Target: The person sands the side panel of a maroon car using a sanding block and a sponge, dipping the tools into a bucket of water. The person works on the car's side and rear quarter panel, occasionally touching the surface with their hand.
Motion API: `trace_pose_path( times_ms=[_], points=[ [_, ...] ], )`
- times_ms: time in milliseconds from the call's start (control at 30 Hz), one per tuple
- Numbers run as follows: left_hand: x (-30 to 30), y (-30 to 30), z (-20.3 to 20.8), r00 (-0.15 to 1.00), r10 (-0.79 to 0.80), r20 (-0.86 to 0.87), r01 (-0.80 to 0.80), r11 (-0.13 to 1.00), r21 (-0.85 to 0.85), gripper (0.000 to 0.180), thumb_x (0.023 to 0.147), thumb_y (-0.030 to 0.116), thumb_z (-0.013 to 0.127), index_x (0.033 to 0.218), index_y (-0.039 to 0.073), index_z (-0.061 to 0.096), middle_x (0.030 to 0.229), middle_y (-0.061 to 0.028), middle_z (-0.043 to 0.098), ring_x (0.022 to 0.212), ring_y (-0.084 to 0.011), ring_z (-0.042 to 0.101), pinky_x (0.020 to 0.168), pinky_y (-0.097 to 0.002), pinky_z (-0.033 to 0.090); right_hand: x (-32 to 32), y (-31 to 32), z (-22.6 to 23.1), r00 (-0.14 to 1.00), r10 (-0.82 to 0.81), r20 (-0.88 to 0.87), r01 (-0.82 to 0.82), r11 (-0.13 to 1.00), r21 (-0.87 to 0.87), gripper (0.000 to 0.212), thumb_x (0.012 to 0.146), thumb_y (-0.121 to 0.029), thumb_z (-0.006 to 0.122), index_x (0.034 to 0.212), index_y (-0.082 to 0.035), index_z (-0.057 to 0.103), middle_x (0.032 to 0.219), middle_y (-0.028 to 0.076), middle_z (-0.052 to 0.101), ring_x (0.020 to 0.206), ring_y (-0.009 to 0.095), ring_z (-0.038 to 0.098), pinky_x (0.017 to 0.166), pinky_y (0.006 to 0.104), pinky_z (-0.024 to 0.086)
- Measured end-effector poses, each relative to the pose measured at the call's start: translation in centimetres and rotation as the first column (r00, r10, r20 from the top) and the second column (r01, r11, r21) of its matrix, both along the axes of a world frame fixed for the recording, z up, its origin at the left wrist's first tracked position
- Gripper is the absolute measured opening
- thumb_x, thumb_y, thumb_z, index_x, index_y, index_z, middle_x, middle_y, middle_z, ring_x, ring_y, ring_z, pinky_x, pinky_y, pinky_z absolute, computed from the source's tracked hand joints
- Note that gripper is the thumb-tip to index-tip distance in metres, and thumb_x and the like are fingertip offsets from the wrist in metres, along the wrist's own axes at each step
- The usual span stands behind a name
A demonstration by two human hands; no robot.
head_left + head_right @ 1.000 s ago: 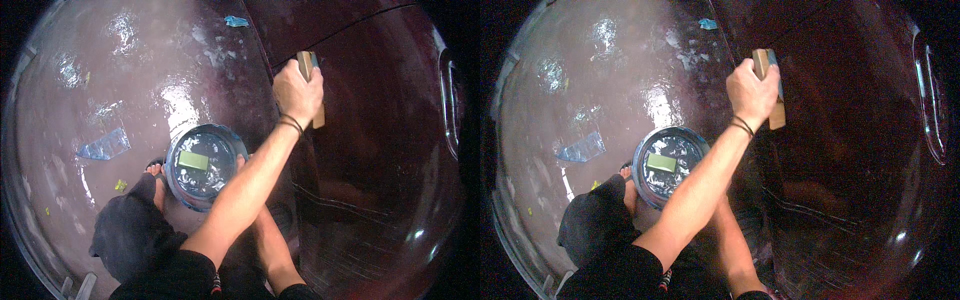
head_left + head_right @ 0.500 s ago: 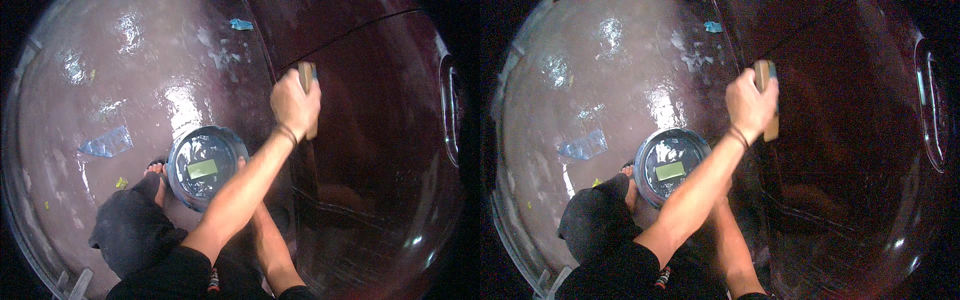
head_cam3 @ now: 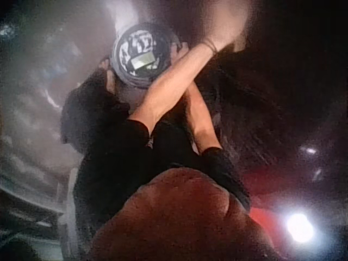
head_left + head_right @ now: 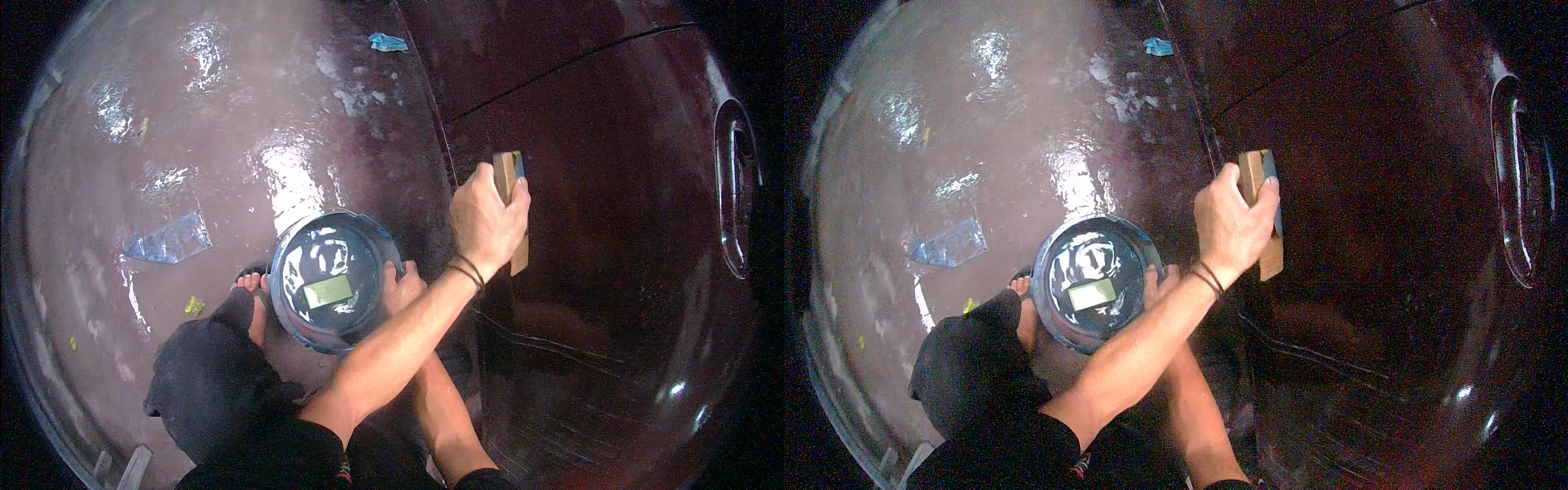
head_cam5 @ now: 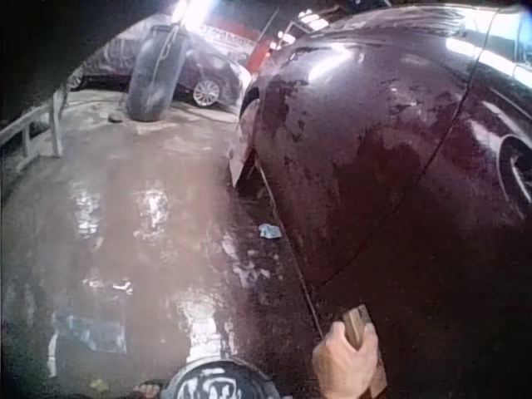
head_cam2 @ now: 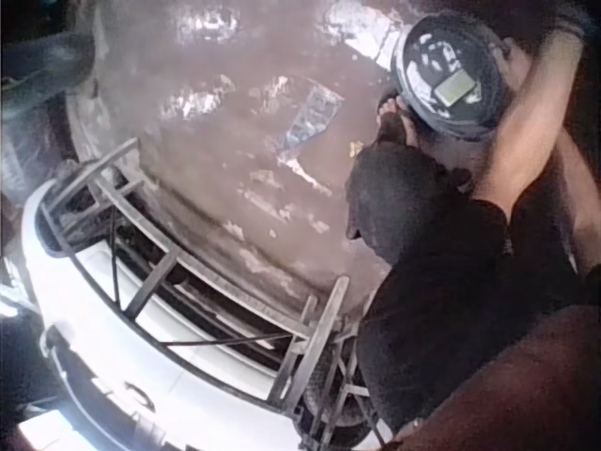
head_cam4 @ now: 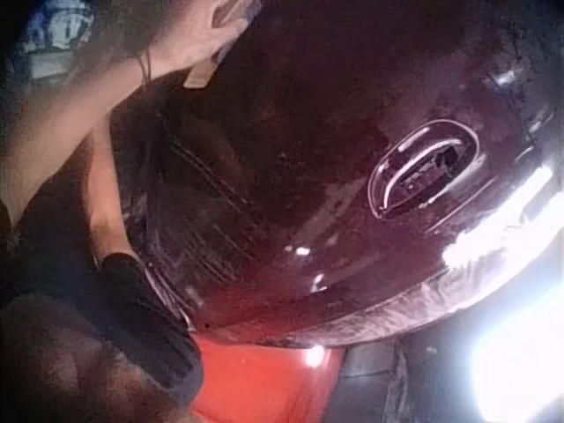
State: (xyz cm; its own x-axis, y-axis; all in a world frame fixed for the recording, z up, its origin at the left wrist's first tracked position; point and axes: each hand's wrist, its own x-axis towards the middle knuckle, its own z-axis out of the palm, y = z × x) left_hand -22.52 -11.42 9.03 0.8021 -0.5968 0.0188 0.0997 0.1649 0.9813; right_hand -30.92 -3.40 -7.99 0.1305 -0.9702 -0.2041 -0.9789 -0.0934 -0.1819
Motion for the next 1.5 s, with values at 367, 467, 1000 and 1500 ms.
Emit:
trace_pose_path(
  times_ms=[367, 467, 1000, 1500],
  points=[
    [-0.3, -0.6, 0.7, 0.998, 0.0, 0.063, -0.002, 0.999, 0.032, 0.03, 0.089, 0.028, 0.076, 0.087, 0.0, 0.065, 0.076, -0.025, 0.07, 0.075, -0.0409, 0.074, 0.07, -0.0502, 0.057, -1.0, 0.1, -1.1, 1.0, -0.028, -0.009, 0.028, 0.998, -0.058, 0.062, 0.1, -0.05, 0.058, 0.135, 0.002, 0.062, 0.122, 0.036, 0.068, 0.118, 0.052, 0.065, 0.103, 0.0565, 0.05],
    [0.1, 0.6, 0.6, 0.998, 0.031, 0.049, -0.029, 0.999, -0.043, 0.029, 0.09, 0.028, 0.075, 0.084, 0.001, 0.065, 0.076, -0.0241, 0.07, 0.073, -0.0408, 0.074, 0.07, -0.0499, 0.057, 1.7, 0.0, 1.9, 0.995, -0.075, 0.068, 0.061, 0.98, 0.192, 0.062, 0.1, -0.047, 0.058, 0.137, 0.003, 0.06, 0.118, 0.035, 0.069, 0.114, 0.053, 0.066, 0.101, 0.0579, 0.05],
    [6.4, -5.0, 1.4, 0.992, 0.122, 0.017, -0.122, 0.992, -0.017, 0.032, 0.087, 0.031, 0.077, 0.08, 0.001, 0.068, 0.076, -0.0236, 0.071, 0.076, -0.0396, 0.075, 0.069, -0.0471, 0.057, 0.0, 2.3, 2.3, 0.857, -0.138, 0.496, 0.033, 0.976, 0.214, 0.038, 0.11, -0.036, 0.058, 0.123, -0.001, 0.064, 0.107, 0.016, 0.061, 0.102, 0.026, 0.055, 0.094, 0.043, 0.047],
    [2.8, -3.1, 4.8, 0.994, 0.099, 0.046, -0.096, 0.992, -0.079, 0.032, 0.087, 0.031, 0.077, 0.086, 0.001, 0.068, 0.078, -0.0243, 0.072, 0.076, -0.0429, 0.074, 0.072, -0.0505, 0.058, 1.5, 0.7, 3.4, 0.982, -0.112, 0.152, 0.092, 0.987, 0.13, 0.065, 0.098, -0.054, 0.06, 0.131, 0.003, 0.064, 0.133, 0.034, 0.063, 0.13, 0.046, 0.058, 0.111, 0.0504, 0.043]
  ],
)
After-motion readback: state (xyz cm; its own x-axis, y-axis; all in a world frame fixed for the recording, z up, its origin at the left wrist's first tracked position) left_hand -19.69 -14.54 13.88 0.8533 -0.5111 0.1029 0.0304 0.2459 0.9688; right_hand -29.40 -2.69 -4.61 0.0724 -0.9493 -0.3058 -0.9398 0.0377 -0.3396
